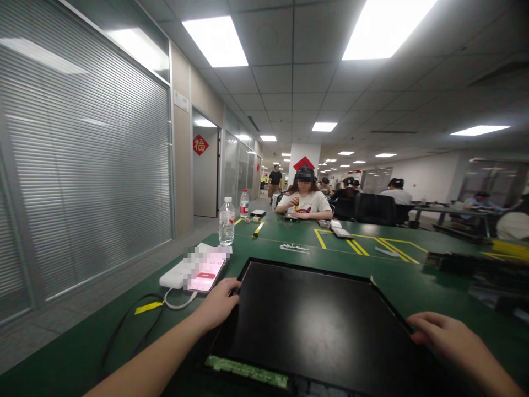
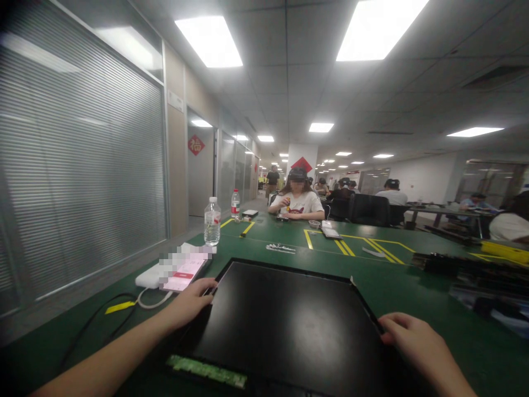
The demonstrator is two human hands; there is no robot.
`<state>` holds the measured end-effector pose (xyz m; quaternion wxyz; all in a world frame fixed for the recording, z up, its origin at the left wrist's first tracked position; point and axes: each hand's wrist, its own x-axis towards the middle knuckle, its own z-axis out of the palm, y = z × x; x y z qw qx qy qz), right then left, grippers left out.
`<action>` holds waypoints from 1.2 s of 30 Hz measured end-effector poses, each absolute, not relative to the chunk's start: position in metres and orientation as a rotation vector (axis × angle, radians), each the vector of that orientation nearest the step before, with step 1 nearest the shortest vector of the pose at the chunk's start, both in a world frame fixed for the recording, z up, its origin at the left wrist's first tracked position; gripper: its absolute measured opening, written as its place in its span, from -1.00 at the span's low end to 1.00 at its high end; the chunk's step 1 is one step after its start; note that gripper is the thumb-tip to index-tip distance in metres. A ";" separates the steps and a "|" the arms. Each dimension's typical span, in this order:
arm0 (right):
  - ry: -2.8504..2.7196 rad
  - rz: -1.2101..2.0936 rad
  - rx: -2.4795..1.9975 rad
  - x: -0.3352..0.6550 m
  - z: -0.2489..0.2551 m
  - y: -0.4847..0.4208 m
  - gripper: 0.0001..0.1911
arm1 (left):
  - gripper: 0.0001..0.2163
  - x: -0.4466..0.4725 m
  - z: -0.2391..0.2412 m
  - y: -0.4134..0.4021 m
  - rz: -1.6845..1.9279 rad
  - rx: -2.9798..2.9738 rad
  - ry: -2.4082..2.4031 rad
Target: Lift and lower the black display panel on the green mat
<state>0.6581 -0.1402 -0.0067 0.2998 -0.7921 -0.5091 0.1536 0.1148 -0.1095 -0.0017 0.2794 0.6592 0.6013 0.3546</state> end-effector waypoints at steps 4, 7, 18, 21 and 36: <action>-1.400 0.392 -2.106 0.656 -0.004 -0.142 -0.60 | -0.42 0.116 -0.003 -0.116 0.898 1.883 1.598; -1.405 0.365 -2.120 0.654 -0.005 -0.142 -0.60 | -0.40 0.116 -0.003 -0.119 0.833 1.967 1.627; -1.384 0.347 -2.106 0.655 -0.008 -0.141 -0.58 | -0.41 0.109 0.006 -0.122 0.845 2.063 1.556; -1.415 0.327 -2.093 0.657 -0.008 -0.141 -0.59 | -0.42 0.109 0.009 -0.126 0.797 2.145 1.388; -1.404 0.367 -2.153 0.644 0.004 -0.146 -0.58 | -0.46 0.114 0.015 -0.131 0.541 2.358 0.824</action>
